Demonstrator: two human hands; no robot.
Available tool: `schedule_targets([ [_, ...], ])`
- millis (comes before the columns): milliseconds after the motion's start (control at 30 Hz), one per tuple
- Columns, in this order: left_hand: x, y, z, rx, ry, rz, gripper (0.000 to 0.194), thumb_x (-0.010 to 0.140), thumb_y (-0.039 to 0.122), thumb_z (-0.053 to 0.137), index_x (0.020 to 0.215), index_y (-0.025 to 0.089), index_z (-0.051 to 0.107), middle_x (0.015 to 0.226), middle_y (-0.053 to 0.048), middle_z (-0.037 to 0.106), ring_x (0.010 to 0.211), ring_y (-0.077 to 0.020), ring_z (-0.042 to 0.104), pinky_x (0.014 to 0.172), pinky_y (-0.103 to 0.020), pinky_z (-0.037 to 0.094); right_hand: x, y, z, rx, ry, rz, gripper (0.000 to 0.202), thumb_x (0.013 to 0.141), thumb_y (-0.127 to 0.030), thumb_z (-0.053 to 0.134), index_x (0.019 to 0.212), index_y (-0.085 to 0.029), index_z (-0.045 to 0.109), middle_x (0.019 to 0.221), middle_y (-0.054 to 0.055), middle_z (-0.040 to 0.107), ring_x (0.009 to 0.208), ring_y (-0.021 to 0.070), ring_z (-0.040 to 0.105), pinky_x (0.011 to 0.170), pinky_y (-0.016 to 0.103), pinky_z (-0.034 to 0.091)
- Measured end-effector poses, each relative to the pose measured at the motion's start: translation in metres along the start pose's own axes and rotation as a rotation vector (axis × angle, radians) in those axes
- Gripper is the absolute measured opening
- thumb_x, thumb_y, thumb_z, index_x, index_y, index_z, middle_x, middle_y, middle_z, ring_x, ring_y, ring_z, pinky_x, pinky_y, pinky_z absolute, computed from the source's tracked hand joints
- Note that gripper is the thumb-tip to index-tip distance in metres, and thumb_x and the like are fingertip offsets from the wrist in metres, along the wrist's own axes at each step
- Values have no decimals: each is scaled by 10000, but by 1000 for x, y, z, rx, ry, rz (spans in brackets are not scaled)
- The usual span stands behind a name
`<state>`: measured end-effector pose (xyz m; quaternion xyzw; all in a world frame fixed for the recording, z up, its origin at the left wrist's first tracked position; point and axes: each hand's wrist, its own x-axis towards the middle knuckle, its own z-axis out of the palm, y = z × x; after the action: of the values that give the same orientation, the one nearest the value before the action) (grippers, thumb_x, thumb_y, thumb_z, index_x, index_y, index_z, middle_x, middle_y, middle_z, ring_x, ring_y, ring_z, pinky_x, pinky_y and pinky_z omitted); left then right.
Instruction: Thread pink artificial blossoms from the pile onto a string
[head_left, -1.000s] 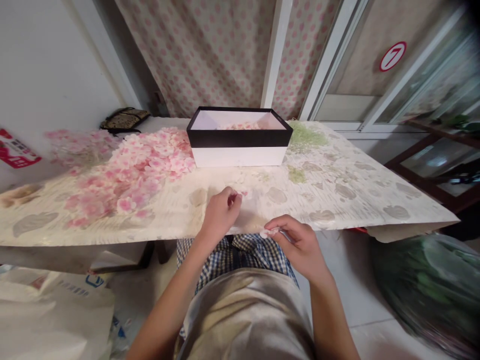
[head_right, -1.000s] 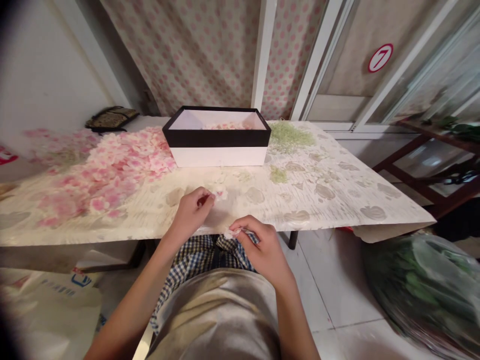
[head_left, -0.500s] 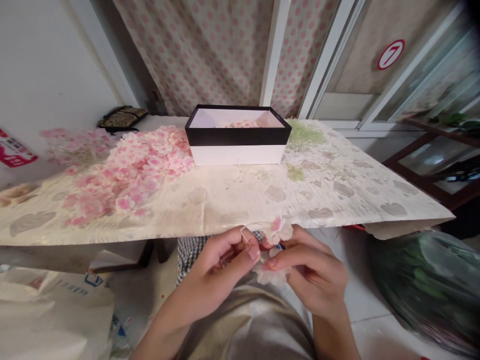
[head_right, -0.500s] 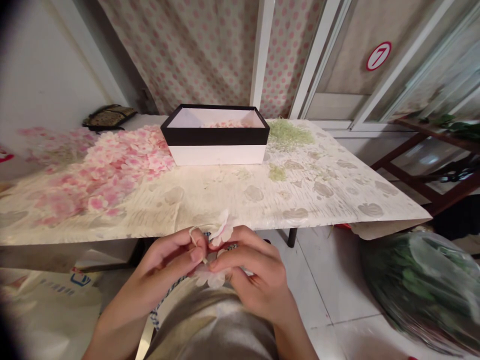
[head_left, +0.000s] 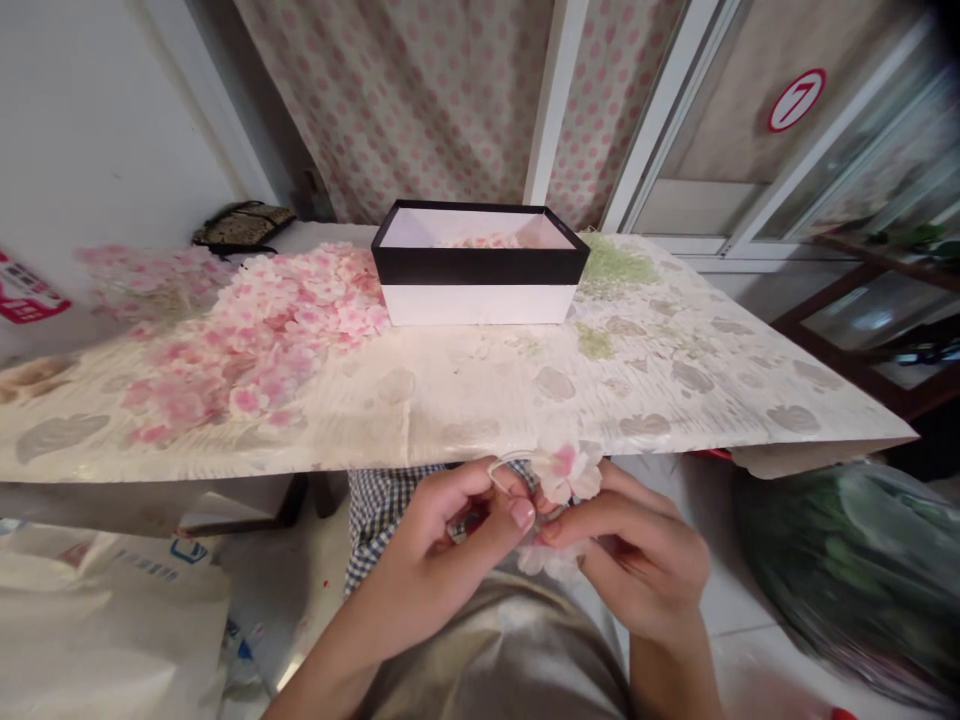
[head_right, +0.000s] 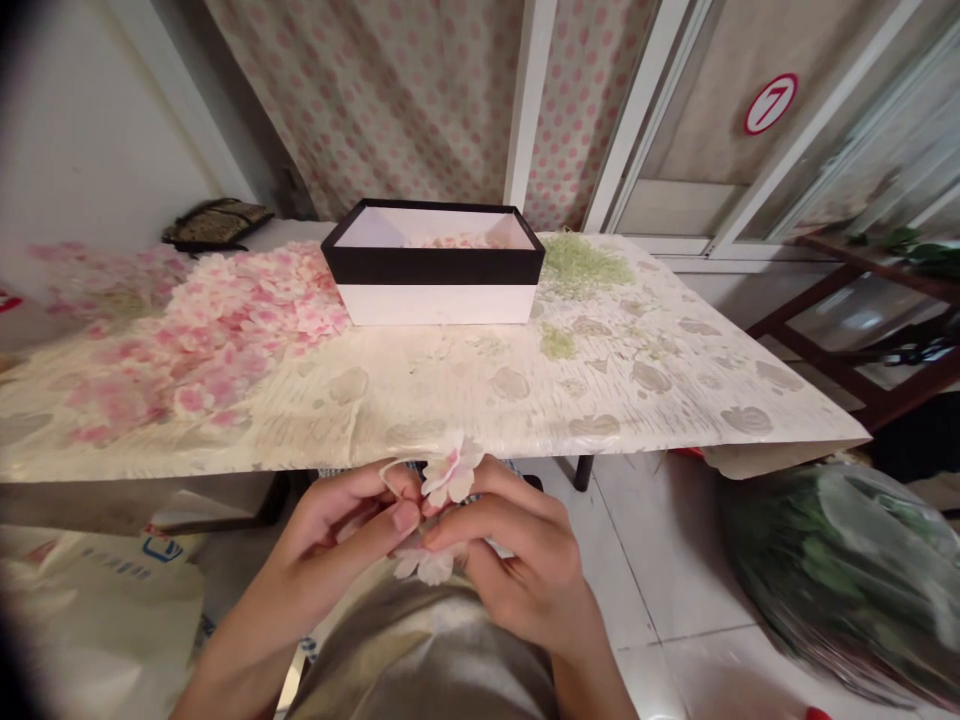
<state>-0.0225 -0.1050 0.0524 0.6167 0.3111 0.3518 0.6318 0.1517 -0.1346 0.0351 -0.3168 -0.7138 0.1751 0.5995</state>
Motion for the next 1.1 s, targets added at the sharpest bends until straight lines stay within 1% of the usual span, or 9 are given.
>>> schedule_targets([
  [500,4,0,11,154,51,61,262,915,376,559,750,172,575,688,3,527,624,-108,453,537,-215,336,-7,1,6,-97,102,-24,245,769,17,629,819,-223,634,834,5,637,690,129,617,558,252,496],
  [567,6,1,3,243,79,36,316,903,375,560,669,163,553,623,12,503,588,-99,435,527,-214,323,-7,2,1,-70,10,62,246,796,16,600,835,-226,613,828,-3,640,722,123,625,607,246,503],
  [667,7,4,-22,384,111,-23,423,884,414,553,548,161,519,490,25,439,485,-88,386,484,-222,294,-2,7,-14,-76,-370,279,241,823,17,561,818,-222,589,772,-31,657,696,101,627,626,221,492],
  [767,2,8,-50,367,298,-2,438,874,457,518,540,177,561,435,19,438,417,-94,387,443,-231,278,24,23,-25,26,-680,413,192,829,-26,581,766,-206,602,716,-35,658,642,94,623,584,206,489],
  [833,0,9,-62,320,438,31,438,871,447,518,522,185,556,426,18,430,401,-93,378,435,-235,271,61,40,-25,204,-585,371,115,846,-123,622,766,-204,607,731,-24,666,660,105,651,603,219,527],
  [900,-1,9,-68,300,494,56,430,871,430,525,517,187,553,435,16,438,410,-94,385,447,-236,285,109,59,-21,220,-48,260,89,844,-171,636,785,-220,589,761,-27,648,722,109,659,700,249,555],
  [933,0,9,-68,302,491,64,426,871,427,526,521,187,556,435,17,437,414,-94,385,450,-235,287,134,69,-19,178,104,226,119,803,-170,678,874,-231,604,864,-12,665,827,130,673,789,282,559],
  [1033,3,8,-67,330,424,73,413,875,437,519,552,183,564,437,23,420,429,-98,383,446,-228,285,190,90,-17,70,37,327,556,740,-176,714,1251,-269,513,1183,64,629,1012,211,674,902,394,543],
  [1100,6,6,-67,332,407,92,391,888,439,512,596,182,553,481,28,433,457,-96,393,457,-218,303,199,96,-22,-40,42,304,660,761,-204,684,1359,-304,422,1349,88,534,1153,256,617,935,429,526],
])
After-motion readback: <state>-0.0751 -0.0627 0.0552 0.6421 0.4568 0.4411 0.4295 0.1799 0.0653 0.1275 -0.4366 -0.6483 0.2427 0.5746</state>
